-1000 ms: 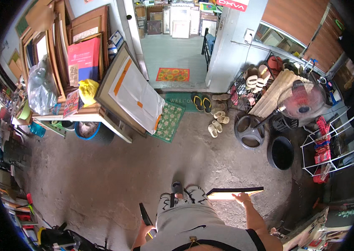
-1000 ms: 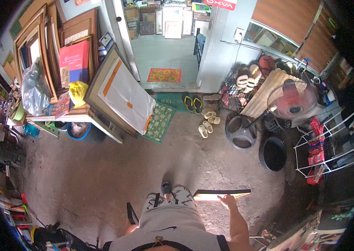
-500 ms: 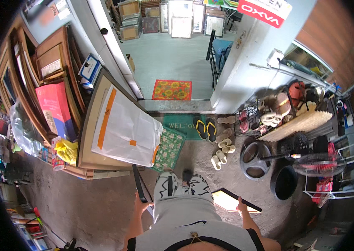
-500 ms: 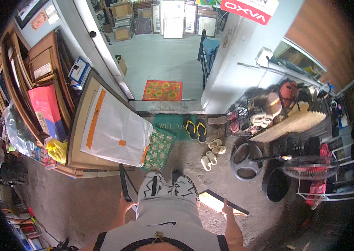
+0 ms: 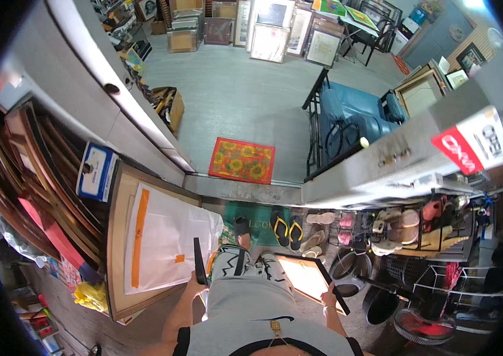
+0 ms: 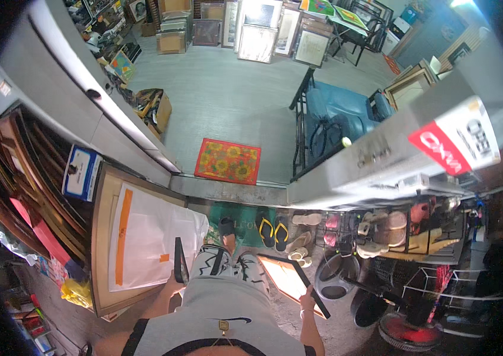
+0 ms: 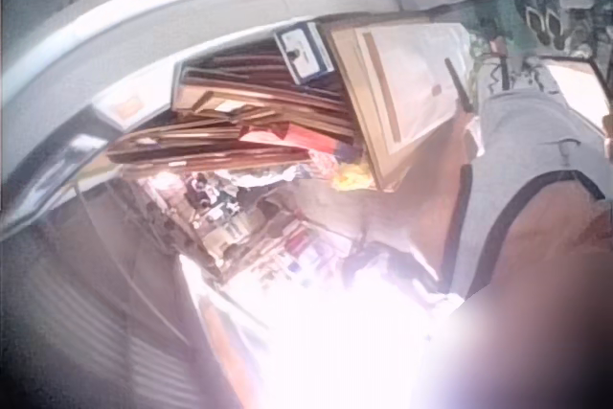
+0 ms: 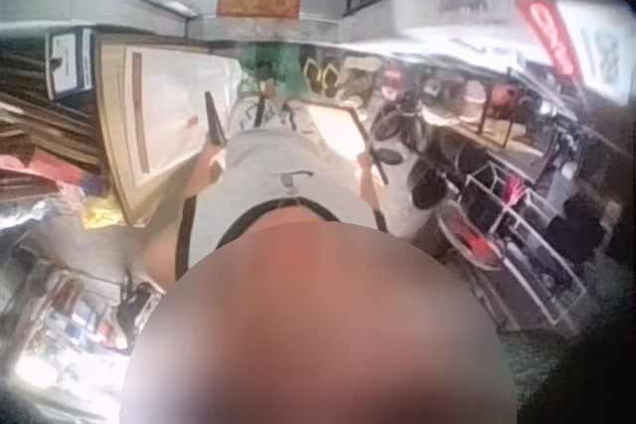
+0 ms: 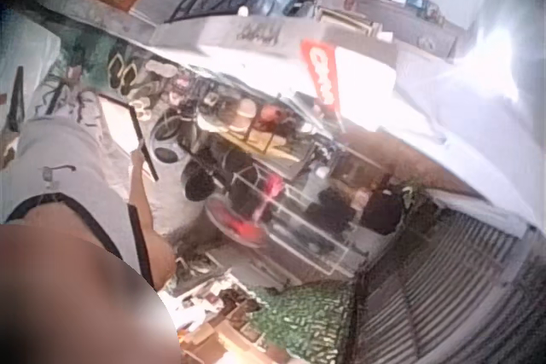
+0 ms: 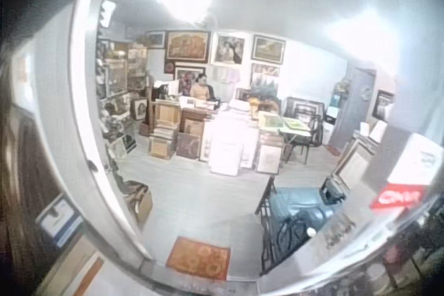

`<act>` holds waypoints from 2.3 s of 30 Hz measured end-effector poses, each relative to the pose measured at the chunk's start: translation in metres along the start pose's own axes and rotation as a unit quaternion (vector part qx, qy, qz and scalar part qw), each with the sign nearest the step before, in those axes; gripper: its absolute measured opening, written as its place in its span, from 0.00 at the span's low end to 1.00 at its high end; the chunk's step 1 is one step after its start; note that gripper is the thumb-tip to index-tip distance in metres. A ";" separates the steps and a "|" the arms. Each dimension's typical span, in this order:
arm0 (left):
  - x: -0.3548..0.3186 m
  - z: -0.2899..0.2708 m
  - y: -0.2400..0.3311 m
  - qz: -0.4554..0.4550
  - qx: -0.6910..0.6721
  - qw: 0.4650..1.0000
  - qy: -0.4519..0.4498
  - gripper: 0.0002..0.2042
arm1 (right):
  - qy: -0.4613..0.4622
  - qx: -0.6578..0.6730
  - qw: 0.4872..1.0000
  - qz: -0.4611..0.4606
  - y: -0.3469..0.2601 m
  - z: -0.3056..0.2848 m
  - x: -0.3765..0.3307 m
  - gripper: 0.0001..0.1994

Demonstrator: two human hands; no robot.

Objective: The person ties a yellow string to a wooden picture frame, carries the frame into a shop, and then works with another person to attach a black fabric backing to a large frame using a stapler.

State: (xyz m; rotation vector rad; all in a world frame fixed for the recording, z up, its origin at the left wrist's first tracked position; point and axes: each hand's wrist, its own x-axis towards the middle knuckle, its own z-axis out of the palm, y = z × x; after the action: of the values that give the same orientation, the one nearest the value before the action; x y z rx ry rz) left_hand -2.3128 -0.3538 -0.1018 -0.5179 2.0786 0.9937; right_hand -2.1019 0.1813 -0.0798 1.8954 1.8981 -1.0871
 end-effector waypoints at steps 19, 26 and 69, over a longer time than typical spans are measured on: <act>0.087 -0.116 0.250 0.032 -0.058 0.994 0.082 0.49 | -0.195 0.065 0.978 -0.017 -0.436 0.077 -0.033 0.27; 0.131 -0.120 0.283 0.060 -0.097 0.991 0.070 0.32 | -0.267 0.029 0.963 0.012 -0.551 0.113 0.004 0.25; 0.696 -0.561 0.733 -0.114 -0.386 0.853 0.332 0.48 | -0.474 0.104 0.874 -0.030 -1.690 0.680 -0.075 0.39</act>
State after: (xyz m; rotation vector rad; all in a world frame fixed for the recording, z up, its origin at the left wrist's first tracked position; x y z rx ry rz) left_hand -3.4677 -0.3686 -0.0623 -1.6801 2.0087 1.6606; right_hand -3.8973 -0.1073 0.0472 1.0028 1.2792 -1.8385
